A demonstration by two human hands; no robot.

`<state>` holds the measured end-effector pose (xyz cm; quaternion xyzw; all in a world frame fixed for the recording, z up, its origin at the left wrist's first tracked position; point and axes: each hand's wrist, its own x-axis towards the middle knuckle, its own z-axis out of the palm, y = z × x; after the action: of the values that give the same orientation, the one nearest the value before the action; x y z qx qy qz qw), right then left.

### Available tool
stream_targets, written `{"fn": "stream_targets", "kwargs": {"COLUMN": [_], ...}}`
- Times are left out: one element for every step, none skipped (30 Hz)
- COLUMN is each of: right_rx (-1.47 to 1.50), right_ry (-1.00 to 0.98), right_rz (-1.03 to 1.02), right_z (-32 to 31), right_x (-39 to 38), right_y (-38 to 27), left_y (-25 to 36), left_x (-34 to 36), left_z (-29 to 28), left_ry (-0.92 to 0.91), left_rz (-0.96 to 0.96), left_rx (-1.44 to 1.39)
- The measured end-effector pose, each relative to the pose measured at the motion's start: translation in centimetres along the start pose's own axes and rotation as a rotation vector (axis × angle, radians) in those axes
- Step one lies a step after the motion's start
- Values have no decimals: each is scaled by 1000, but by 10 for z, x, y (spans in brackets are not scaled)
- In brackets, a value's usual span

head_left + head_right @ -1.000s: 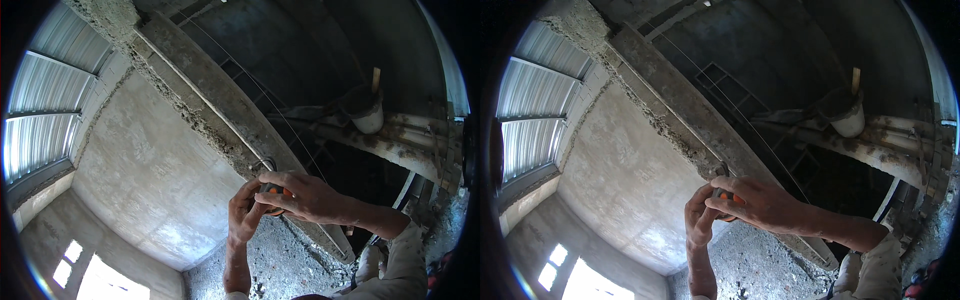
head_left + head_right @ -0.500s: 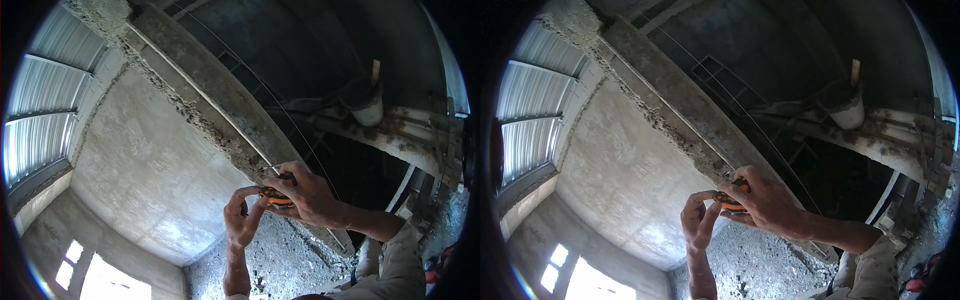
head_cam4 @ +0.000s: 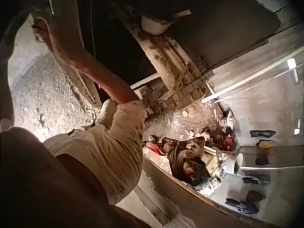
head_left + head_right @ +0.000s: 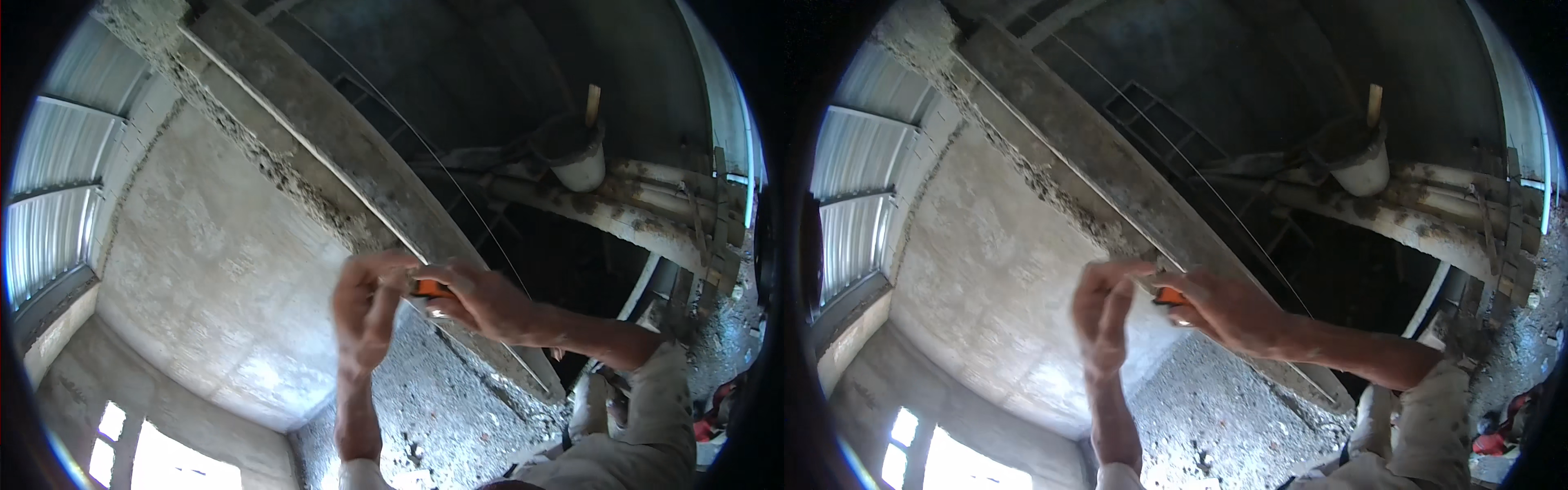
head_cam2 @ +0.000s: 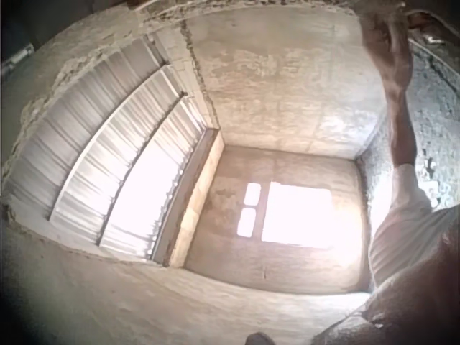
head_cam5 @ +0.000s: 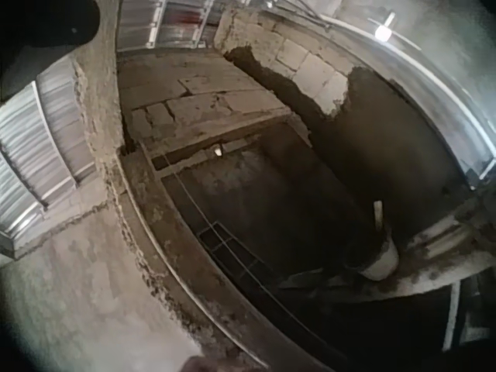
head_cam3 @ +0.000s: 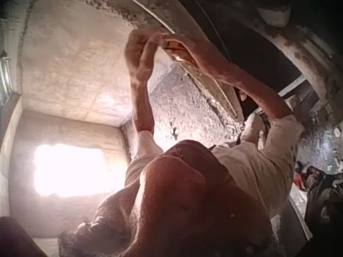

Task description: The person hammer nails into a wooden board and measures the distance between the board and a concrete column.

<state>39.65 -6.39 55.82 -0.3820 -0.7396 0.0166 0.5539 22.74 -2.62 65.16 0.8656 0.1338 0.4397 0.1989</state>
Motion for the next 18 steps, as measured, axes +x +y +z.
{"fn": "stream_targets", "kwargs": {"right_rx": [194,224,215,395,573,913,908,1020,1133,1167,1108,1097,1094,1069,1059,959,858,760], "right_ry": [84,83,77,108,145,251,255,288,337,327,253,212,165,55,4,3,0,-5], "right_rz": [-58,-90,-68,102,291,512,576,725,881,979,1009,1046,1070,1118,1170,1108,1038,986], "right_z": [12,21,27,35,46,65,78,89,98,103,111,112,115,115,117,120,122,129], "right_x": [-8,-20,-33,-54,-79,-104,-123,-144,-166,-182,-201,-210,-215,-222,-226,-232,-236,-238], "right_y": [1,3,5,2,-4,-2,4,7,7,4,5,0,-2,1,3,6,9,9], "left_y": [-4,-7,-14,-24,-34,-40,-49,-58,-65,-64,-63,-64,-65,-67,-72,-73,-74,-76], "left_x": [-4,-22,-41,-66,-95,-122,-154,-182,-207,-225,-244,-257,-267,-278,-287,-293,-295,-300], "left_z": [15,23,28,35,45,56,66,77,88,98,108,118,125,132,136,137,137,132], "left_ry": [-45,4,49,105,159,211,277,277,267,272,331,337,352,363,325,304,282,272], "left_rz": [-127,-131,-124,-163,-217,-330,-507,-640,-779,-918,-1025,-1040,-1046,-1087,-1105,-1161,-1208,-1247], "left_rx": [-176,-278,-378,-463,-553,-532,-543,-558,-568,-601,-616,-651,-678,-650,-631,-613,-593,-614]}}
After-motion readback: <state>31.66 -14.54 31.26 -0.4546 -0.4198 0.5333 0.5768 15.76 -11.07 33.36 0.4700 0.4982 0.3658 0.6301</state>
